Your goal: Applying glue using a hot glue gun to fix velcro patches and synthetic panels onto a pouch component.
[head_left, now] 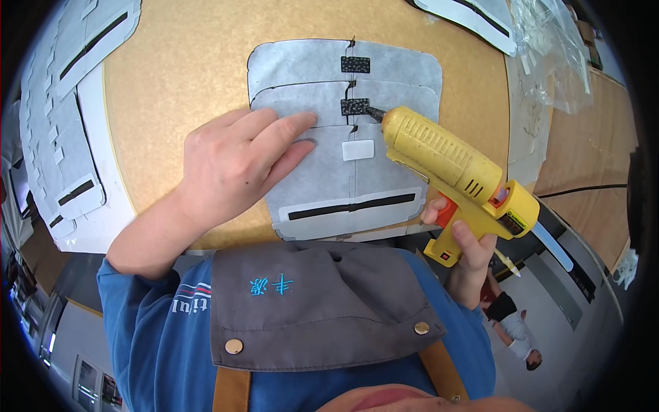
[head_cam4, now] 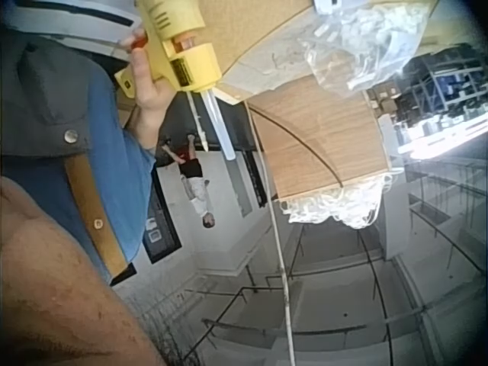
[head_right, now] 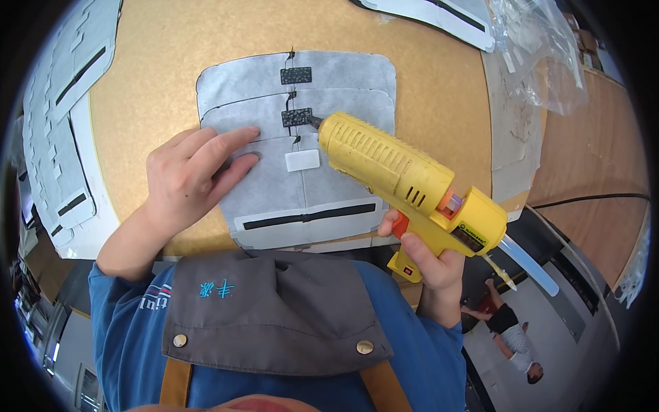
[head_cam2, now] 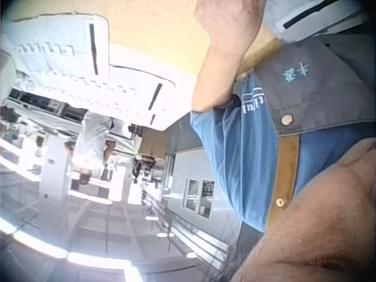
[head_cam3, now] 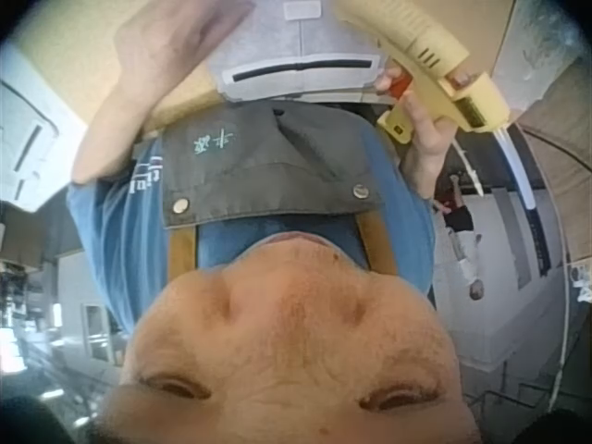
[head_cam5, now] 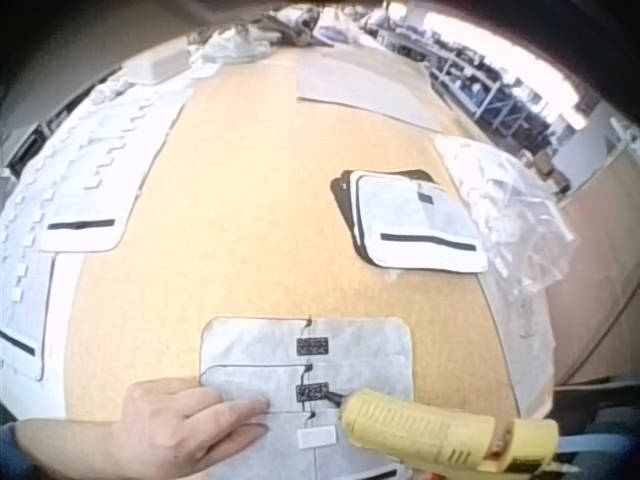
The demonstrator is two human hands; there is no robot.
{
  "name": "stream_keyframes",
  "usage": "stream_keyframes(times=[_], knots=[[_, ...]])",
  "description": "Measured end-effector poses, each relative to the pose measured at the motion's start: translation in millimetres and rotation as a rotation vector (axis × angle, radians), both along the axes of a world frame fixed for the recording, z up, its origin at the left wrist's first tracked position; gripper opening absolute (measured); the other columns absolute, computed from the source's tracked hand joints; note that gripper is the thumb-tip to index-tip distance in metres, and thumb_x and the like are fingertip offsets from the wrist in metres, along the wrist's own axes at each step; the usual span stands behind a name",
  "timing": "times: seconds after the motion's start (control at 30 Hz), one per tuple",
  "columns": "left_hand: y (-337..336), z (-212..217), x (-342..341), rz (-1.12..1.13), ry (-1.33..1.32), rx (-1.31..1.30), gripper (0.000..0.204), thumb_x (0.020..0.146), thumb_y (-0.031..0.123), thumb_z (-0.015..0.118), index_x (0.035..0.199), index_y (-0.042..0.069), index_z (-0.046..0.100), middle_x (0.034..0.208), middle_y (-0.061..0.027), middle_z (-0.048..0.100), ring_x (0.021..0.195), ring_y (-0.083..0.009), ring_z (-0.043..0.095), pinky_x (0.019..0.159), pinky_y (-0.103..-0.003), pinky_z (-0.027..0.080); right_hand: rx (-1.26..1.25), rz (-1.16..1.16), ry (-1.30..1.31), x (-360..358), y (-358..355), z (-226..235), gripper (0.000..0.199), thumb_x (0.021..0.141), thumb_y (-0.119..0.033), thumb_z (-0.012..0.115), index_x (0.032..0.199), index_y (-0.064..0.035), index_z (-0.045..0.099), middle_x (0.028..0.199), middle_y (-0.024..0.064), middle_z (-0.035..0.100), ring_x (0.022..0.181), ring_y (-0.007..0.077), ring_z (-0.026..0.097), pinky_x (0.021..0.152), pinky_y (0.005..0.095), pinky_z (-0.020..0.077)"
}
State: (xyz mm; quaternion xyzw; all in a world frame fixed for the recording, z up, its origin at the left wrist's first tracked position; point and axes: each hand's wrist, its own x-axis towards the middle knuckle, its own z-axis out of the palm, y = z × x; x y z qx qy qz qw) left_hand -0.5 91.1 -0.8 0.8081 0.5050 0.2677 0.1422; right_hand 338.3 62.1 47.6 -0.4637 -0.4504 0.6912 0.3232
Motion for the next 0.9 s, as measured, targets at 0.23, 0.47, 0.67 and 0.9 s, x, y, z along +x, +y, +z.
stream_keyframes(times=[0.23,0.47,0.67,0.9], knots=[[0.2,1.3,0.9,-0.001,0.009,-0.009,0.034,0.074,0.016,0.083,0.107,0.013,0.072,0.064,-0.0009,0.052,0.054,-0.016,0.053,0.048,-0.031,0.042,-0.023,-0.012,0.034,-6.2,0.7,0.0,0.053,0.089,-0.003,0.058,0.139,0.0067,0.043,0.111,0.0207,0.062,0.1,0.0264,0.063,0.089,0.0386,0.0505],[0.8,0.8,0.0,-0.004,-0.003,-0.003,0.034,0.074,0.016,0.083,0.107,0.013,0.072,0.064,-0.0009,0.052,0.054,-0.016,0.053,0.048,-0.03,0.042,-0.049,0.033,0.018,-7.1,1.4,-1.4,0.055,0.087,-0.001,0.058,0.139,0.0066,0.043,0.111,0.0201,0.062,0.101,0.0256,0.063,0.09,0.0375,0.0505],[0.3,0.1,0.0,-0.003,-0.006,0.001,0.035,0.074,0.015,0.083,0.106,0.012,0.073,0.064,-0.0009,0.052,0.054,-0.0159,0.053,0.048,-0.03,0.042,-0.019,0.006,0.007,1.8,-2.3,-2.4,0.055,0.087,-0.001,0.057,0.14,0.0066,0.042,0.11,0.0215,0.062,0.1,0.026,0.063,0.089,0.0384,0.0502],[0.8,0.2,-0.3,-0.006,0.0,0.0,0.035,0.074,0.015,0.083,0.107,0.013,0.073,0.064,-0.001,0.052,0.053,-0.0157,0.053,0.047,-0.03,0.042,-0.017,-0.015,0.005,0.2,-2.6,-0.6,0.055,0.088,-0.002,0.056,0.14,0.0072,0.041,0.111,0.022,0.061,0.1,0.0263,0.063,0.089,0.0389,0.0502]])
